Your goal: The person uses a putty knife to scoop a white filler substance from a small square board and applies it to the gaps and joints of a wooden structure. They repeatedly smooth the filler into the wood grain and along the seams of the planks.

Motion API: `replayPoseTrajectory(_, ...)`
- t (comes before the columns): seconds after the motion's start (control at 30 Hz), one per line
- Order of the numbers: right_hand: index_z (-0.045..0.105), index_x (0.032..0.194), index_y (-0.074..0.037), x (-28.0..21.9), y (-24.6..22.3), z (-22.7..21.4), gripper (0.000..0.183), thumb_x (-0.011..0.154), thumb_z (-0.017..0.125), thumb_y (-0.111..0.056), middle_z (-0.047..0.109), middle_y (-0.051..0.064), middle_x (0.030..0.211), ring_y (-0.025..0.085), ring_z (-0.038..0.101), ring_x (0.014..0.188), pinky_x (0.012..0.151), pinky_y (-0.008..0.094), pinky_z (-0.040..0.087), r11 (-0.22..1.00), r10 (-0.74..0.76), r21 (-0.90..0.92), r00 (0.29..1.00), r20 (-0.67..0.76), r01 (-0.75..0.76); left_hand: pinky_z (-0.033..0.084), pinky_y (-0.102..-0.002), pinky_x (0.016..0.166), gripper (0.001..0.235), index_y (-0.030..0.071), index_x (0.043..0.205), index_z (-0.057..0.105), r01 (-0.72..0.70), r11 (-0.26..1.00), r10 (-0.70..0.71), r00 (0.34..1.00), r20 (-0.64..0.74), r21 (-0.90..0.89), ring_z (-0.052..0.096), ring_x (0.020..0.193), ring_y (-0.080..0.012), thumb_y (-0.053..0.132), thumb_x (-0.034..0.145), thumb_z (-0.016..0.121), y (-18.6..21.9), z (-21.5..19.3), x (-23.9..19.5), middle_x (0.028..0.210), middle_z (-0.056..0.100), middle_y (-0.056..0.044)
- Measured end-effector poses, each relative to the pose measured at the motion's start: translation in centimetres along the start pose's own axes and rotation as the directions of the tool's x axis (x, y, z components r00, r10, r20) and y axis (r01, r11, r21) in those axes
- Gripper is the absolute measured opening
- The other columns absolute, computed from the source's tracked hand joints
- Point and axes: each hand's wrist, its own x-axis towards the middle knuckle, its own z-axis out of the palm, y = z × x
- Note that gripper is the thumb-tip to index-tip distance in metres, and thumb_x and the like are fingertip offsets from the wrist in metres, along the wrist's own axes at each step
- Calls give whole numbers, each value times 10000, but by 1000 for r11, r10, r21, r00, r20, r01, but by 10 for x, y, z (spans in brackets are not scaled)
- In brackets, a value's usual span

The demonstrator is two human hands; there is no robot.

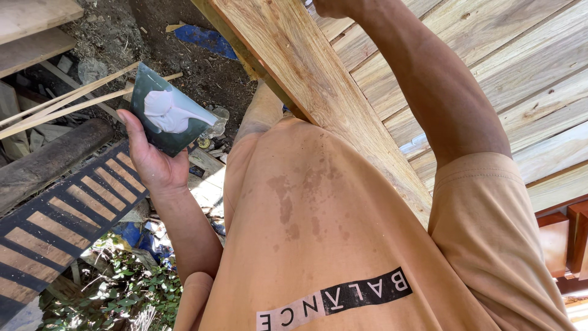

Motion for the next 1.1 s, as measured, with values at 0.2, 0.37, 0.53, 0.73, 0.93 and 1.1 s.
replayPoseTrajectory(0.2, 729, 1018, 111, -9, 0, -14, 304, 1053, 560, -140, 677, 131, 551, 135, 468, 368, 330, 246, 454, 988, -13, -148, 993, 117, 31, 557, -454, 1133, 624, 50, 1422, 551, -37, 994, 40, 999, -24, 102, 636, 1304, -243, 526, 1019, 576, 2, 6, 1, 1374, 627, -98)
replayPoseTrajectory(0.37, 687, 1219, 12, -38, -9, -30, 272, 968, 583, -12, 723, 226, 800, 178, 586, 369, 285, 260, 482, 941, 63, 337, 991, -122, -19, 543, -443, 1152, 581, 51, 1444, 550, -12, 999, 12, 1000, -8, 30, 628, 1308, -234, 492, 1067, 572, 3, 8, 1, 1401, 625, -80)
replayPoseTrajectory(0.53, 712, 1249, 2, -53, -19, -23, 284, 996, 584, 20, 762, 207, 919, 176, 630, 498, 375, 249, 500, 976, 36, 217, 977, -212, 11, 541, -432, 1163, 548, 56, 1442, 558, 19, 1000, -19, 1000, 5, -21, 634, 1305, -221, 465, 1077, 564, -3, 5, 2, 1391, 644, -62)
replayPoseTrajectory(0.73, 729, 1279, -112, -98, -35, -1, 350, 934, 676, -79, 760, 24, 1158, 153, 671, 1008, 816, 323, 606, 963, -203, -262, 819, -537, 67, 533, -397, 1104, 530, 58, 1446, 576, 14, 999, -12, 999, 43, -35, 639, 1259, -207, 470, 1112, 565, -2, -1, -2, 1381, 655, -62)
replayPoseTrajectory(0.93, 702, 1284, -124, -108, -20, -22, 357, 946, 629, -36, 748, 90, 1119, 256, 670, 1004, 721, 426, 591, 996, -67, 30, 937, -344, 83, 551, -431, 1133, 552, 68, 1422, 577, 7, 1000, -7, 1000, 7, -23, 647, 1280, -222, 485, 1061, 563, 4, 4, -3, 1372, 653, -59)
replayPoseTrajectory(1.1, 747, 1216, -120, -93, -14, -13, 216, 1037, 637, -69, 778, 50, 1016, 151, 669, 780, 644, 362, 562, 995, -27, -94, 881, -472, -20, 548, -443, 1152, 563, 67, 1442, 561, -20, 999, 19, 1000, 21, 35, 638, 1304, -224, 490, 1070, 571, 0, 7, -6, 1396, 635, -66)
